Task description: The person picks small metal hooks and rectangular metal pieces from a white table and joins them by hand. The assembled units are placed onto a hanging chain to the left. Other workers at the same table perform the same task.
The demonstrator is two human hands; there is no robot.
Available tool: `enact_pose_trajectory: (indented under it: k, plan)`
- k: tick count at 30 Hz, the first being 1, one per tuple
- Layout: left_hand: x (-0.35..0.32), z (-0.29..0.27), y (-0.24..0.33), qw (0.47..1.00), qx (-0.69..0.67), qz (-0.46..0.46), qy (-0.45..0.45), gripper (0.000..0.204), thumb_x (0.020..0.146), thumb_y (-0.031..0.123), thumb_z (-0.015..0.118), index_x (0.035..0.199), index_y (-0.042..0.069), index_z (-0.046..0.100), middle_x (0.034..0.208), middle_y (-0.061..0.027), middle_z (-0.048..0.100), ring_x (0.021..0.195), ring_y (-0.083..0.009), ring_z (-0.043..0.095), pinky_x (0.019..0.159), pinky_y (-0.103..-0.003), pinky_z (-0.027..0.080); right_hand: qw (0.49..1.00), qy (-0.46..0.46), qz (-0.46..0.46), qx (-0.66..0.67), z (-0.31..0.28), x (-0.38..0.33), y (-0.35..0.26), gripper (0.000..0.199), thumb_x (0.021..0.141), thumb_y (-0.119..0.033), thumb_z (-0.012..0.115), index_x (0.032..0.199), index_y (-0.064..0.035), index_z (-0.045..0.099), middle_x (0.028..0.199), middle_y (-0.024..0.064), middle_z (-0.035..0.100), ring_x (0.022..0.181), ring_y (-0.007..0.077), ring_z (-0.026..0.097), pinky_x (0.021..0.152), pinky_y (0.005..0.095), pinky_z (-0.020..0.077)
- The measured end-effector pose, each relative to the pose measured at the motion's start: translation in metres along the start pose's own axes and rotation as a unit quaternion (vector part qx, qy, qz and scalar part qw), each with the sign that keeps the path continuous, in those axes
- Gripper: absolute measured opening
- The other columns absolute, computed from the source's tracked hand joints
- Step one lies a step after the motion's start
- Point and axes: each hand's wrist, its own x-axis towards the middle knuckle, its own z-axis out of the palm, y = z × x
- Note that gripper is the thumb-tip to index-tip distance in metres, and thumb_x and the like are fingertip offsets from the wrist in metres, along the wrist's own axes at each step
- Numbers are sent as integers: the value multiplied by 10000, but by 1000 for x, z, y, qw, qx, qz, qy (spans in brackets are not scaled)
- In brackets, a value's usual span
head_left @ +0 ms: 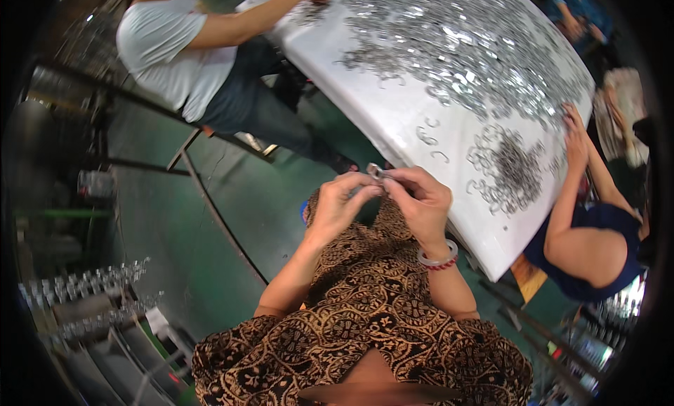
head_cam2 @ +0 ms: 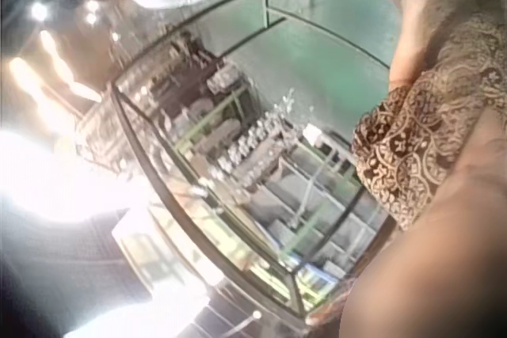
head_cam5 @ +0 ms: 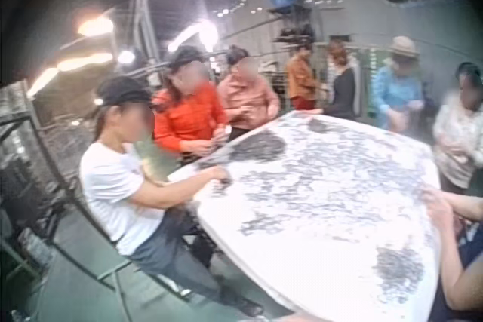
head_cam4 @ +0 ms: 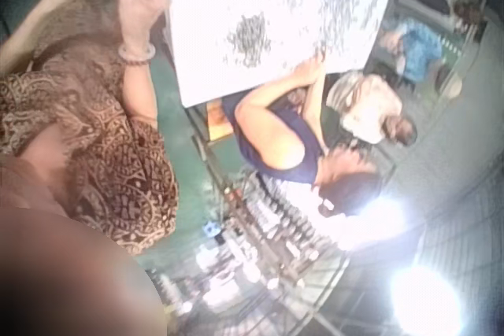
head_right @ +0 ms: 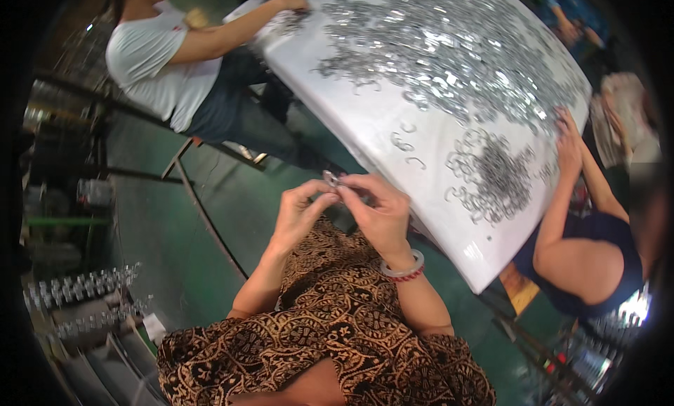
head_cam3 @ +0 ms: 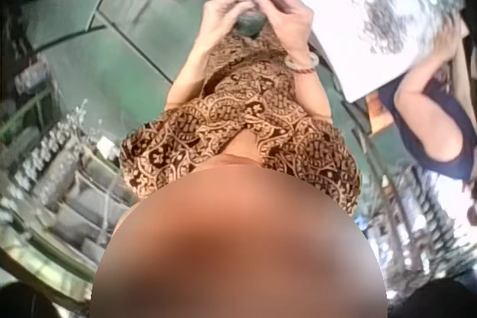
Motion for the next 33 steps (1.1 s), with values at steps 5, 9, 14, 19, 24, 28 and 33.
enact_pose_trajectory:
  k: [5, 9, 14, 19, 24, 28, 33]
  plan:
    - [-8, -1, -1, 996, -83, -28, 33, 202, 873, 80, 704, 1060, 8, 682, 1036, -80, 724, 943, -193, 676, 952, -329, 470, 992, 13, 76, 104, 5, 0, 2, 140, 853, 42, 704, 993, 48, 692, 878, 66, 699, 710, 92, 641, 624, 214, 517]
    - [9, 0, -11, 975, -173, 25, 138, 262, 914, 40, 630, 1166, -30, 629, 1046, -99, 700, 946, -173, 659, 848, -314, 518, 990, 10, 95, 102, 1, 6, 10, 125, 847, 47, 706, 972, 51, 692, 865, 75, 697, 685, 97, 636, 603, 212, 502]
    - [93, -25, -41, 995, -10, -53, 83, 228, 943, 168, 622, 1020, -37, 686, 884, -87, 689, 830, -111, 626, 742, -282, 509, 990, 18, 96, 99, -6, 12, 17, 97, 843, 67, 692, 938, 48, 695, 848, 74, 679, 659, 91, 611, 586, 205, 483]
    - [193, -10, -68, 980, 184, 8, 79, 182, 901, 158, 659, 961, -7, 706, 886, -145, 692, 756, -187, 662, 695, -313, 519, 994, 3, 81, 73, -20, 11, 20, 105, 831, 105, 682, 923, 55, 681, 849, 95, 664, 665, 106, 610, 599, 218, 499]
    - [239, 29, -82, 958, 246, 122, 87, 193, 827, 105, 709, 1007, 37, 718, 908, -146, 651, 836, -270, 637, 734, -368, 515, 992, -7, 72, 103, -31, 10, 21, 132, 812, 122, 696, 919, 45, 689, 848, 102, 669, 702, 112, 603, 590, 225, 487]
    - [232, 48, -83, 973, 180, 99, 109, 146, 860, 107, 671, 989, 44, 648, 912, -140, 621, 892, -321, 608, 785, -412, 493, 991, -16, 75, 111, -39, 13, 20, 142, 802, 131, 698, 911, 41, 683, 854, 117, 675, 728, 136, 610, 616, 236, 496]
    - [264, -23, -102, 915, 274, 95, 281, 171, 866, 73, 666, 1036, 55, 661, 926, -145, 636, 896, -297, 630, 805, -388, 508, 992, -39, 67, 103, -45, 16, 17, 150, 789, 134, 704, 905, 42, 681, 859, 116, 684, 759, 150, 623, 650, 244, 500]
